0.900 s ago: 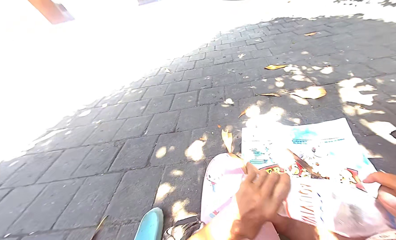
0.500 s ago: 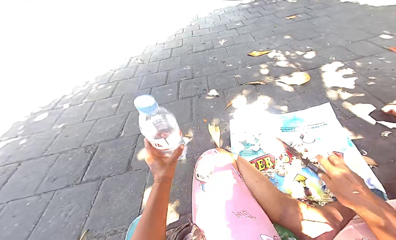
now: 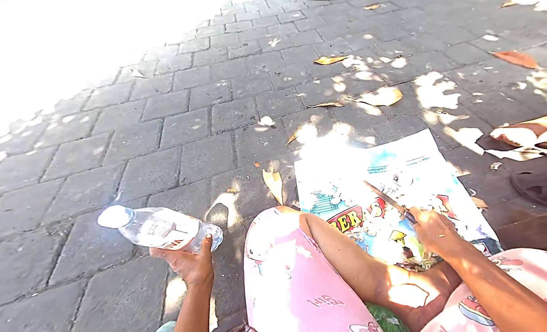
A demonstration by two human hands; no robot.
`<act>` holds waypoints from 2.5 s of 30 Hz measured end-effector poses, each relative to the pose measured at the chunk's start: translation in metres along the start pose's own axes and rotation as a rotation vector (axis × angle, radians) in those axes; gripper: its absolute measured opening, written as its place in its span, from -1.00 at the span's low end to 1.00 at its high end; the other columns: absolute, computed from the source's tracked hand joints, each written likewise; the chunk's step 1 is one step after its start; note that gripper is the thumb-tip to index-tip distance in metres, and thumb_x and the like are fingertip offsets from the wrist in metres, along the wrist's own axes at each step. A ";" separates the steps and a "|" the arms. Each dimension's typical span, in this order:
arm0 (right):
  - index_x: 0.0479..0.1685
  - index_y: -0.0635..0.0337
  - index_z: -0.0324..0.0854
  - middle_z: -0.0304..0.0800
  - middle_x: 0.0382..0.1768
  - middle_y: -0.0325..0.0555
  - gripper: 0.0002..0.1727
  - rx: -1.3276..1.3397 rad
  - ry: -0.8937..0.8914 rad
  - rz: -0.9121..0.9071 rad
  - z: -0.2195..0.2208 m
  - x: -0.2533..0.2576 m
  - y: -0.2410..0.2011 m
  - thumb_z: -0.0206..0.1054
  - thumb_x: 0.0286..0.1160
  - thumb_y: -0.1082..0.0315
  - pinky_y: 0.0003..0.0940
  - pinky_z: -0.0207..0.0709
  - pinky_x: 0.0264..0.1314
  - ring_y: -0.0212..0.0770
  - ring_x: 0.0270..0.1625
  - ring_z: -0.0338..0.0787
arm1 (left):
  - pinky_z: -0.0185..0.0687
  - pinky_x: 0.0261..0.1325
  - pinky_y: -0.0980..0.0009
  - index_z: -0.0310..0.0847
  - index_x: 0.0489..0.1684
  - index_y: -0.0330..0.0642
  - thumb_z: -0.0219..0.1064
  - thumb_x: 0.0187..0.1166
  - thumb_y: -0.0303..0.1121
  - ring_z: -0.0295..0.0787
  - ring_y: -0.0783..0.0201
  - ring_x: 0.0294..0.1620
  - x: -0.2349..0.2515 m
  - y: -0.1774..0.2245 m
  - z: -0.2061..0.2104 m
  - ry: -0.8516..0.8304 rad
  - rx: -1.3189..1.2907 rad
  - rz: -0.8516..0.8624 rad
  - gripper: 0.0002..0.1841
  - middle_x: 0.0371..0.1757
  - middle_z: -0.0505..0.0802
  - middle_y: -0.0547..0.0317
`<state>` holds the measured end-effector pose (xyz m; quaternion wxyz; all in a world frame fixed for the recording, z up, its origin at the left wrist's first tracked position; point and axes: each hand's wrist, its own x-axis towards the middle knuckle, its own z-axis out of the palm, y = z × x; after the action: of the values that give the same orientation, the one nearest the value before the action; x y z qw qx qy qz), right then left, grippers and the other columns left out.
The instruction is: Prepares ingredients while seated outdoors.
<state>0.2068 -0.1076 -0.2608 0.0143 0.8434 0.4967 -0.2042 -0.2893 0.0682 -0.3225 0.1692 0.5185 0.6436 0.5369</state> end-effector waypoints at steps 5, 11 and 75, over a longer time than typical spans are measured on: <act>-0.19 0.27 0.74 0.76 -0.25 0.21 -0.88 0.352 0.084 0.031 -0.020 0.001 0.017 0.28 0.59 0.55 0.33 0.53 0.00 0.24 -0.08 0.75 | 0.58 0.31 -0.04 -0.49 0.88 -0.26 0.45 0.27 -0.62 0.45 -0.30 0.51 -0.020 0.011 -0.029 -0.056 0.059 -0.095 0.18 0.72 0.19 -0.53; -0.31 0.23 0.60 0.53 -0.71 -0.16 -0.78 1.202 0.236 0.087 -0.035 -0.015 0.037 0.04 0.62 0.46 -0.43 0.41 -0.84 -0.34 -0.83 0.46 | 0.64 -0.07 0.53 0.10 0.48 -0.72 0.16 0.47 -0.60 0.64 0.43 -0.06 -0.055 0.041 -0.061 0.131 0.123 0.273 -0.42 0.07 0.58 -0.14; -0.15 0.23 0.71 0.56 -0.78 -0.17 -0.68 1.609 0.319 -0.105 -0.049 -0.014 0.025 -0.02 0.53 0.46 -0.47 0.52 -0.79 -0.36 -0.82 0.56 | 0.67 0.01 -0.10 0.72 0.00 -0.29 0.25 0.65 -0.50 0.80 -0.08 -0.06 -0.121 0.227 0.232 -1.438 0.358 0.621 -0.85 -0.08 0.80 -0.10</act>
<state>0.2379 -0.1208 -0.2152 -0.6752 0.5903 0.2331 -0.3759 0.0504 0.0590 -0.2518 0.2995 0.9120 0.2799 -0.0173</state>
